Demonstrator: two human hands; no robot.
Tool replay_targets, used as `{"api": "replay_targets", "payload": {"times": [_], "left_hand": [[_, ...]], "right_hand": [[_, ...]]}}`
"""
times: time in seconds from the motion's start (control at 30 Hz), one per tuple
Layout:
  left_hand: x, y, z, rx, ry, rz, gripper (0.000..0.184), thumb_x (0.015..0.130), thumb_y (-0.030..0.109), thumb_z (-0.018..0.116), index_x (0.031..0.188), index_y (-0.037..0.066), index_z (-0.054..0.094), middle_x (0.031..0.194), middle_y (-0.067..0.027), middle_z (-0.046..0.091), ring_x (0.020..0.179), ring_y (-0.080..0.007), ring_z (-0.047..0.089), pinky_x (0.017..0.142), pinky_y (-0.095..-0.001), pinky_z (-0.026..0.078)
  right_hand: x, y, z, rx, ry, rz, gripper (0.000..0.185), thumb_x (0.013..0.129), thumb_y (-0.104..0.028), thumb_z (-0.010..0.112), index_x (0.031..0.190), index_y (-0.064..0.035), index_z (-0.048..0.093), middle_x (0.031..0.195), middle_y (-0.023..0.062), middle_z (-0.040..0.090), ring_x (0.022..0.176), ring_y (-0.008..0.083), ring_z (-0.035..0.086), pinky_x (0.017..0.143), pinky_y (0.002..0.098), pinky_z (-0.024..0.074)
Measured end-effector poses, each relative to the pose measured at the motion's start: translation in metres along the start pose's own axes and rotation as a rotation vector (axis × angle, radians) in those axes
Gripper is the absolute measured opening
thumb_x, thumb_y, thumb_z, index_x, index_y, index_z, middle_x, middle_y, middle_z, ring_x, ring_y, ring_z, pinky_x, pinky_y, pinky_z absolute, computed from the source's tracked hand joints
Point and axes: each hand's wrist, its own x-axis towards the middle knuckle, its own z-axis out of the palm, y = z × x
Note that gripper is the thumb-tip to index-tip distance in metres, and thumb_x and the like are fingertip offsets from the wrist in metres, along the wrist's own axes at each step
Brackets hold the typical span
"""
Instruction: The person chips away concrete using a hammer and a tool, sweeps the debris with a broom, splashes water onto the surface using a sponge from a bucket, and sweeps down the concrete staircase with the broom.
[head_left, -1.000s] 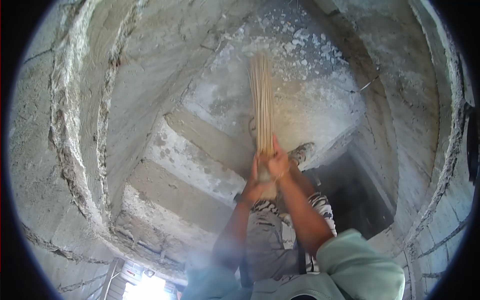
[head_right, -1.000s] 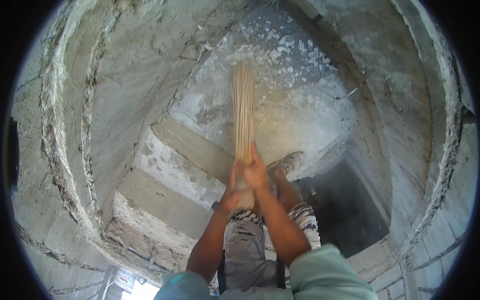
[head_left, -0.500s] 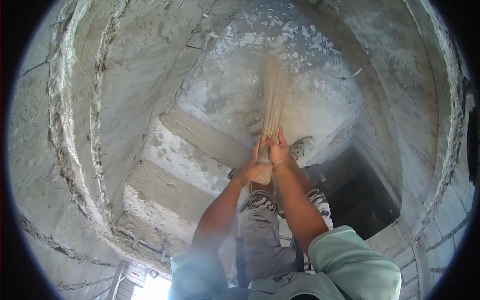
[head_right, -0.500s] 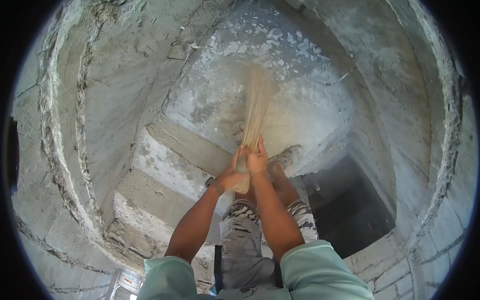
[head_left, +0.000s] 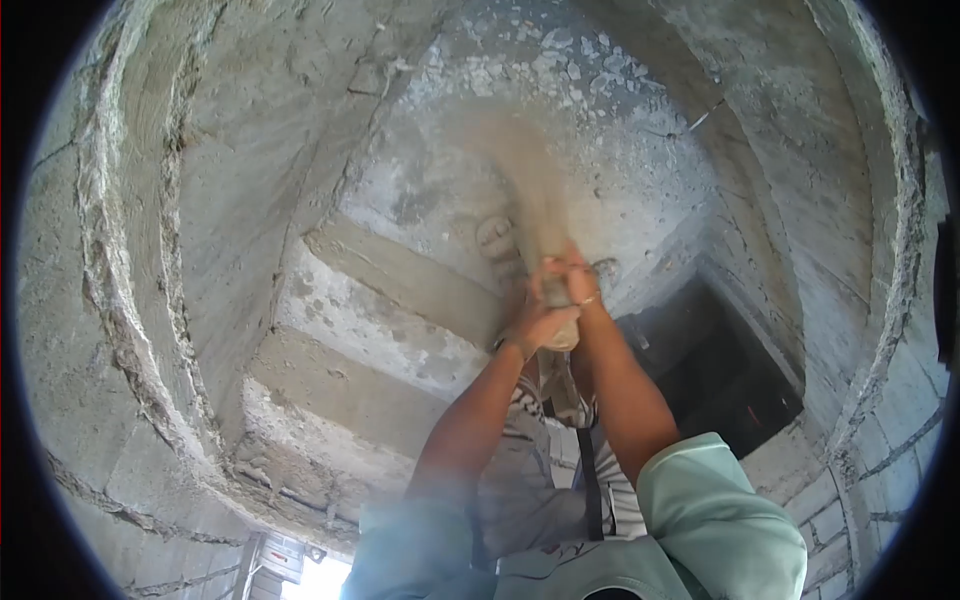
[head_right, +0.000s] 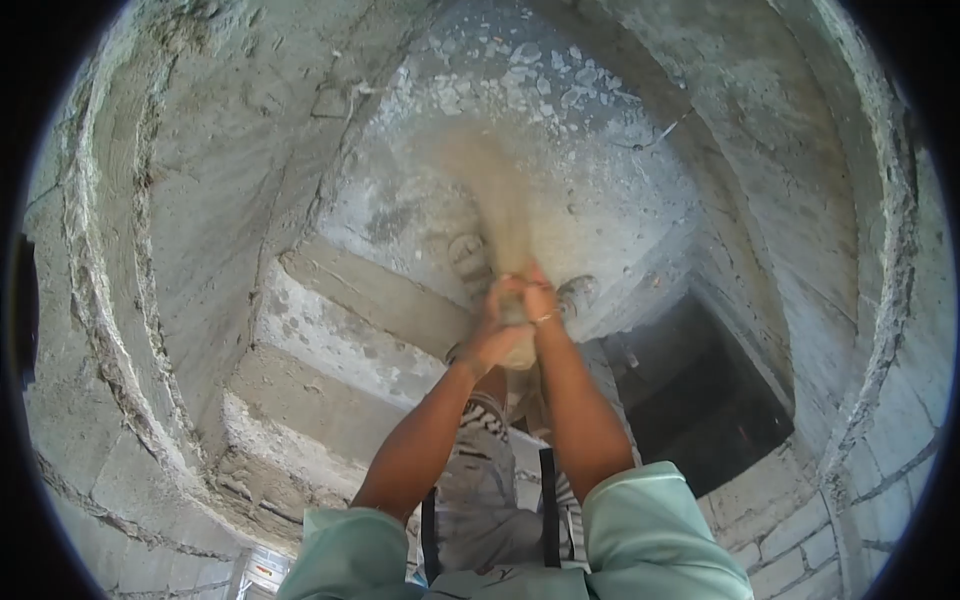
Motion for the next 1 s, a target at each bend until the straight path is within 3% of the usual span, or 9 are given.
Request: {"api": "replay_targets", "payload": {"times": [0.2,0.33,0.4,0.43,0.5,0.57,0.77,0.93,1.0], "left_hand": [[-0.033,0.026,0.008,-0.24,-0.426,-0.119,0.098,0.066,0.021,0.067,0.139,0.01,0.003,0.128,-0.0173,0.036,0.119,-0.0271,0.035,0.098,-0.0327,0.028],[-0.082,0.015,0.034,0.328,0.104,0.526,0.094,0.071,0.025,0.067,0.139,0.013,0.001,0.122,-0.0172,0.042,0.109,-0.0298,0.046,0.09,-0.0373,0.038],[-0.121,0.058,0.0,-0.494,-0.47,-0.185,0.091,0.077,0.027,0.062,0.138,0.019,-0.004,0.114,-0.0176,0.048,0.099,-0.0277,0.054,0.079,-0.0394,0.046],[-0.127,0.054,-0.007,-0.515,-0.464,-0.163,0.091,0.077,0.027,0.062,0.138,0.019,-0.004,0.114,-0.0176,0.048,0.099,-0.0277,0.054,0.079,-0.0394,0.046],[-0.135,0.031,-0.013,-0.751,-0.267,-0.144,0.093,0.078,0.027,0.061,0.137,0.018,-0.01,0.096,-0.0156,0.057,0.085,-0.0254,0.06,0.064,-0.0343,0.051],[-0.129,0.012,-0.021,-0.812,-0.198,-0.176,0.093,0.077,0.027,0.061,0.137,0.02,-0.01,0.098,-0.0158,0.057,0.086,-0.0259,0.059,0.065,-0.036,0.051],[-0.107,0.01,-0.003,-0.9,-0.054,-0.188,0.094,0.077,0.027,0.063,0.137,0.02,-0.009,0.107,-0.0201,0.053,0.089,-0.0281,0.059,0.07,-0.0382,0.05],[-0.097,0.015,-0.003,-1.054,0.062,-0.164,0.092,0.078,0.024,0.061,0.137,0.019,-0.01,0.105,-0.0201,0.053,0.089,-0.0301,0.058,0.071,-0.0396,0.049],[-0.098,0.022,-0.001,-1.119,0.125,-0.158,0.091,0.08,0.023,0.059,0.136,0.021,-0.011,0.106,-0.0205,0.052,0.09,-0.031,0.058,0.072,-0.0397,0.048]], "right_hand": [[-0.07,-0.011,-0.018,-0.449,0.564,-0.308,0.062,0.072,-0.009,0.06,0.129,-0.0015,0.036,0.101,0.0112,0.058,0.091,0.0146,0.053,0.08,0.0245,0.0424],[-0.104,-0.052,-0.02,-0.53,0.234,-0.401,0.074,0.071,-0.012,0.06,0.136,-0.0083,0.024,0.103,0.014,0.058,0.096,0.0181,0.054,0.084,0.0275,0.0412],[-0.102,-0.086,-0.035,-1.131,0.001,-0.598,0.075,0.074,-0.016,0.055,0.138,-0.0182,0.016,0.101,0.0202,0.058,0.095,0.027,0.057,0.083,0.0336,0.0433],[-0.105,-0.115,-0.022,-1.156,-0.012,-0.609,0.075,0.074,-0.016,0.055,0.138,-0.0182,0.016,0.101,0.0202,0.058,0.095,0.027,0.057,0.083,0.0336,0.0433],[-0.109,-0.18,0.021,-2.009,-0.023,-0.084,0.07,0.077,-0.026,0.052,0.137,-0.0254,0.015,0.095,0.0247,0.059,0.091,0.0358,0.058,0.081,0.0421,0.0448],[-0.086,-0.202,0.037,-2.231,-0.017,-0.125,0.062,0.08,-0.03,0.048,0.134,-0.0297,0.018,0.089,0.0256,0.059,0.084,0.0391,0.057,0.077,0.0466,0.0454],[0.018,-0.259,0.172,-2.481,-0.067,-0.531,0.054,0.085,-0.031,0.043,0.134,-0.0196,0.022,0.083,0.0201,0.062,0.075,0.037,0.061,0.072,0.0443,0.0486],[0.068,-0.296,0.099,-2.564,0.04,-1.015,0.038,0.088,-0.022,0.037,0.126,-0.0168,0.04,0.098,0.0137,0.06,0.078,0.0285,0.06,0.071,0.0377,0.0494],[0.05,-0.29,0.081,-3.175,-0.088,-0.289,0.036,0.089,-0.018,0.037,0.122,-0.0085,0.044,0.101,0.0134,0.059,0.089,0.0265,0.059,0.078,0.0355,0.0471]]}}
